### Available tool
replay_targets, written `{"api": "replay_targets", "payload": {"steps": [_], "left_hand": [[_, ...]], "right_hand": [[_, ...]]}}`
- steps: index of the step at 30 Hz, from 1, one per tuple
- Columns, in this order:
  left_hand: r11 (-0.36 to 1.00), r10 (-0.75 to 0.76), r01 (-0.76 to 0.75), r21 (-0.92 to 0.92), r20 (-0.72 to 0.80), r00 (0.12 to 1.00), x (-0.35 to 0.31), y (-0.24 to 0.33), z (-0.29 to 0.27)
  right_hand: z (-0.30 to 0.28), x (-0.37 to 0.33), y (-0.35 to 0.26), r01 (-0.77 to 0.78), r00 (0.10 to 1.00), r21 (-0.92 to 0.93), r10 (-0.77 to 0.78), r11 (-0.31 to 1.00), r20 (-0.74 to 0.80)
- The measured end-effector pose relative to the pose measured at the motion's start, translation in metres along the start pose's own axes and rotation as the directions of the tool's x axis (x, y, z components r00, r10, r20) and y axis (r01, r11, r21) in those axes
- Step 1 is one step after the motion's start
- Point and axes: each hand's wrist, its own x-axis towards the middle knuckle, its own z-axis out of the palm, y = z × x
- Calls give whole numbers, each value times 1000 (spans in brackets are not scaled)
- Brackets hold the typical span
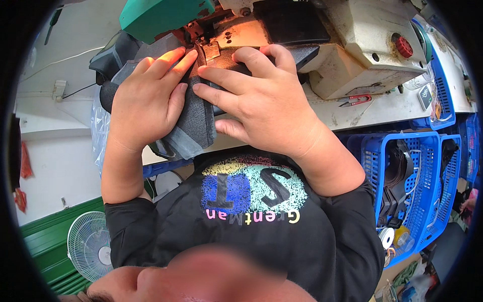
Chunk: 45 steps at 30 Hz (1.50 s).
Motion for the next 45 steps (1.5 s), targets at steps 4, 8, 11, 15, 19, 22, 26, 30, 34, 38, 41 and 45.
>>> {"api": "replay_targets", "payload": {"steps": [4, 8, 11, 15, 19, 22, 26, 30, 34, 38, 41, 45], "left_hand": [[1000, 17, -16, -22, 31, 999, 1, -2, 0], [999, 28, -30, -17, -94, 995, 3, -8, 11], [999, 13, -10, 31, -97, 995, 9, -18, 18], [995, -11, 15, 101, -43, 999, 21, -24, 24], [993, -8, 15, 114, -69, 998, 31, -37, 32], [998, -32, 39, 50, -128, 991, 38, -43, 35], [995, -97, 95, -21, -98, 990, 49, -58, 41], [989, -104, 98, -109, -59, 993, 62, -77, 53], [981, -135, 132, -140, -11, 991, 81, -89, 66], [972, -213, 216, -88, 42, 976, 87, -105, 69], [953, -302, 301, 23, 65, 951, 78, -118, 64], [938, -338, 335, 88, 17, 941, 54, -123, 71]], "right_hand": [[1, -1, 1, 1, 1000, 4, -1, 1000, -2], [0, -1, 1, -8, 1000, 20, 8, 1000, -8], [2, -1, 2, -7, 1000, 20, 7, 1000, -24], [6, -3, 3, -4, 999, 38, 6, 999, -51], [5, -3, 4, 1, 998, 25, 1, 1000, -62], [5, -4, 5, 10, 998, 20, -8, 1000, -66], [7, -4, 5, 17, 997, 12, -16, 1000, -77], [3, -5, 5, 34, 999, -21, -34, 999, -6], [7, -5, 6, 10, 998, -11, -11, 1000, -69], [4, -3, 5, 37, 997, -8, -38, 999, -70], [6, -1, 4, 61, 995, -6, -62, 998, -78], [9, -11, 9, 36, 997, -46, -39, 998, -73]]}}
